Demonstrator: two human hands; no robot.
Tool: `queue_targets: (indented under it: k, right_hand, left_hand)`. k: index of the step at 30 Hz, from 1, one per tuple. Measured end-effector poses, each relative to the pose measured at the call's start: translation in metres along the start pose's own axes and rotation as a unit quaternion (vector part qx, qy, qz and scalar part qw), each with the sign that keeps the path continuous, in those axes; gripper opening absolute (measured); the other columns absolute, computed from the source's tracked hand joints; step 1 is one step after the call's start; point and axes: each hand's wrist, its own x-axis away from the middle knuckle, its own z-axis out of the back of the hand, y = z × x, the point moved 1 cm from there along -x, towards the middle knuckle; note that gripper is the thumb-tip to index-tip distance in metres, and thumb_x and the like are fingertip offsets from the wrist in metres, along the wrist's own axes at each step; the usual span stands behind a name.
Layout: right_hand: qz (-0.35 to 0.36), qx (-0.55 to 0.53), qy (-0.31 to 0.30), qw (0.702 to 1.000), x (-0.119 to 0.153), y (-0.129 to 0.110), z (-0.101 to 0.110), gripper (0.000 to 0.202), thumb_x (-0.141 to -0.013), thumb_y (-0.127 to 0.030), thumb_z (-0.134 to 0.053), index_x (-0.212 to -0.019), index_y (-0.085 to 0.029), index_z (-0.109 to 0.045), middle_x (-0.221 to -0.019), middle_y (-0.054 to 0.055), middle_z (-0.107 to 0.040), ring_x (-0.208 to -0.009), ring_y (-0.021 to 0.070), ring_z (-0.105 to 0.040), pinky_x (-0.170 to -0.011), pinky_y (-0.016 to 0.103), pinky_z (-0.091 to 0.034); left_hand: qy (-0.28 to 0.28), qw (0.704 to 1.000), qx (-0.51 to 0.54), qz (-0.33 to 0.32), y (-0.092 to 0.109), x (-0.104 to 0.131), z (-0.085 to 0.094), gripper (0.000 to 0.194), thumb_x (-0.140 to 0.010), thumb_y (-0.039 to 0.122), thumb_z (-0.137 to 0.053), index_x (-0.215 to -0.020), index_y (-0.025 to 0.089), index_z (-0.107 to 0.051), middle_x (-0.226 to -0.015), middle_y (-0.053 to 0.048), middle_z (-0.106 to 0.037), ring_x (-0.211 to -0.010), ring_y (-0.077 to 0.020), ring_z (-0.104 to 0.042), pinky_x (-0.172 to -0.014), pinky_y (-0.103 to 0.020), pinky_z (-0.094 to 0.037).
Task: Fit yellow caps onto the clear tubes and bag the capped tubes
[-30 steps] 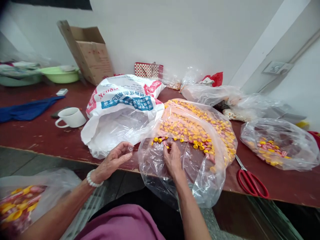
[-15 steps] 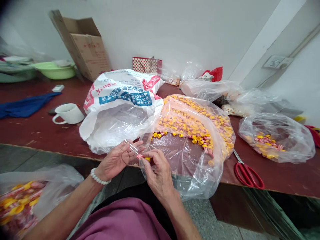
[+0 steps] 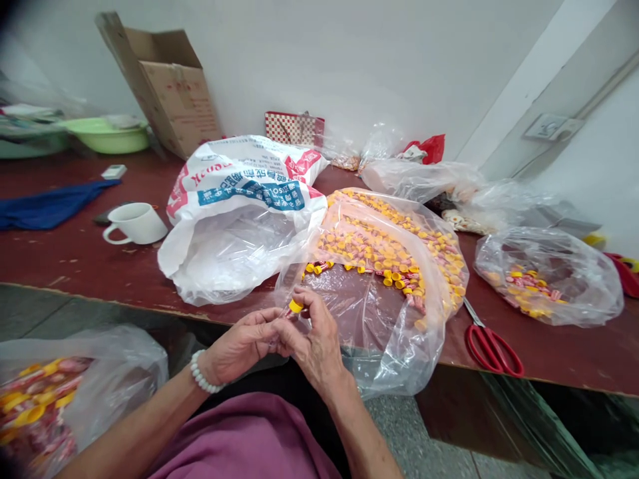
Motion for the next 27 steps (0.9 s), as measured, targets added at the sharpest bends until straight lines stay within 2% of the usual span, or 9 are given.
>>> queue_targets:
  k: [3,7,14,17,20,22,23,24,27]
  right_hand:
    - [0.052,0.05,-0.004,0.997,0.007,-0.001,-0.005,0.054,-0.067,-0.035,-0.075,-0.11,-0.021,-0.046,-0.122,0.012,-0.052,-0.113,0.0245,-0.052,-0.087,0.038,-0.048]
    - [0.072,0.081,-0.016,0.994,0.015,0.004,-0.015,0.069,-0.061,-0.027,-0.076,-0.118,-0.021,-0.037,-0.119,0.012,-0.05,-0.112,0.0251,-0.051,-0.092,0.04,-0.045]
    - [0.03,0.16,-0.039,0.986,0.011,0.01,-0.03,0.039,-0.061,-0.021,-0.062,-0.097,-0.021,-0.046,-0.086,0.003,-0.054,-0.075,0.0187,-0.054,-0.068,0.033,-0.047]
    - [0.08,0.149,-0.123,0.978,0.002,0.004,-0.031,0.052,-0.062,-0.028,-0.069,-0.11,-0.021,-0.049,-0.109,0.009,-0.055,-0.099,0.0251,-0.053,-0.084,0.039,-0.046]
    - [0.057,0.077,-0.157,0.983,-0.012,0.016,-0.021,0.077,-0.067,-0.038,-0.072,-0.133,-0.022,-0.035,-0.127,0.012,-0.047,-0.107,0.0238,-0.052,-0.087,0.038,-0.047]
    - [-0.007,0.1,-0.101,0.99,-0.026,0.04,-0.009,0.063,-0.077,-0.039,-0.063,-0.131,-0.02,-0.038,-0.116,0.011,-0.054,-0.092,0.0198,-0.057,-0.078,0.035,-0.05]
    - [-0.037,0.135,-0.06,0.988,-0.035,0.055,-0.003,0.05,-0.082,-0.036,-0.056,-0.126,-0.018,-0.043,-0.108,0.01,-0.057,-0.085,0.0189,-0.058,-0.075,0.034,-0.05]
    - [-0.053,0.181,-0.027,0.982,-0.044,0.071,0.002,0.037,-0.084,-0.032,-0.05,-0.118,-0.017,-0.05,-0.103,0.01,-0.058,-0.081,0.0188,-0.057,-0.075,0.035,-0.05]
    - [-0.069,0.247,0.011,0.966,-0.07,0.108,0.009,0.03,-0.083,-0.018,-0.041,-0.107,-0.013,-0.058,-0.103,0.014,-0.057,-0.09,0.023,-0.056,-0.085,0.041,-0.045]
  left_hand:
    - [0.008,1.0,0.014,0.008,0.001,-0.001,0.002,0.019,-0.081,0.029,-0.063,-0.092,0.013,-0.063,-0.082,-0.008,-0.062,-0.073,-0.0132,-0.058,-0.066,-0.022,-0.044]
    - [0.004,0.999,0.007,0.033,0.001,-0.001,0.006,0.019,-0.08,0.029,-0.064,-0.09,0.012,-0.061,-0.083,-0.009,-0.063,-0.076,-0.0145,-0.059,-0.067,-0.022,-0.044]
    - [0.023,0.999,-0.031,-0.006,-0.005,-0.01,0.008,0.022,-0.077,0.033,-0.066,-0.082,0.013,-0.06,-0.073,-0.004,-0.058,-0.067,-0.0113,-0.054,-0.065,-0.021,-0.041]
    - [0.032,0.998,-0.043,-0.015,0.006,-0.011,0.013,0.022,-0.072,0.028,-0.069,-0.086,0.014,-0.06,-0.073,-0.001,-0.056,-0.064,-0.0103,-0.053,-0.062,-0.022,-0.042]
    - [0.101,0.989,-0.091,-0.057,0.033,-0.007,0.031,0.024,-0.068,0.024,-0.068,-0.088,0.017,-0.057,-0.06,0.004,-0.052,-0.05,-0.0082,-0.047,-0.052,-0.02,-0.038]
    - [0.214,0.949,-0.197,-0.122,0.056,-0.005,0.053,0.021,-0.069,0.029,-0.066,-0.084,0.018,-0.056,-0.049,0.007,-0.044,-0.041,-0.007,-0.039,-0.045,-0.019,-0.032]
    - [0.274,0.908,-0.278,-0.15,0.067,-0.005,0.064,0.02,-0.07,0.031,-0.064,-0.084,0.018,-0.057,-0.047,0.007,-0.042,-0.04,-0.0075,-0.038,-0.044,-0.019,-0.03]
    - [0.327,0.852,-0.375,-0.162,0.077,-0.006,0.076,0.02,-0.071,0.033,-0.062,-0.084,0.018,-0.059,-0.047,0.006,-0.043,-0.042,-0.009,-0.04,-0.044,-0.02,-0.031]
    - [0.417,0.624,-0.654,-0.094,0.095,-0.018,0.104,0.029,-0.076,0.034,-0.052,-0.098,0.02,-0.066,-0.069,-0.004,-0.063,-0.068,-0.0193,-0.059,-0.061,-0.027,-0.044]
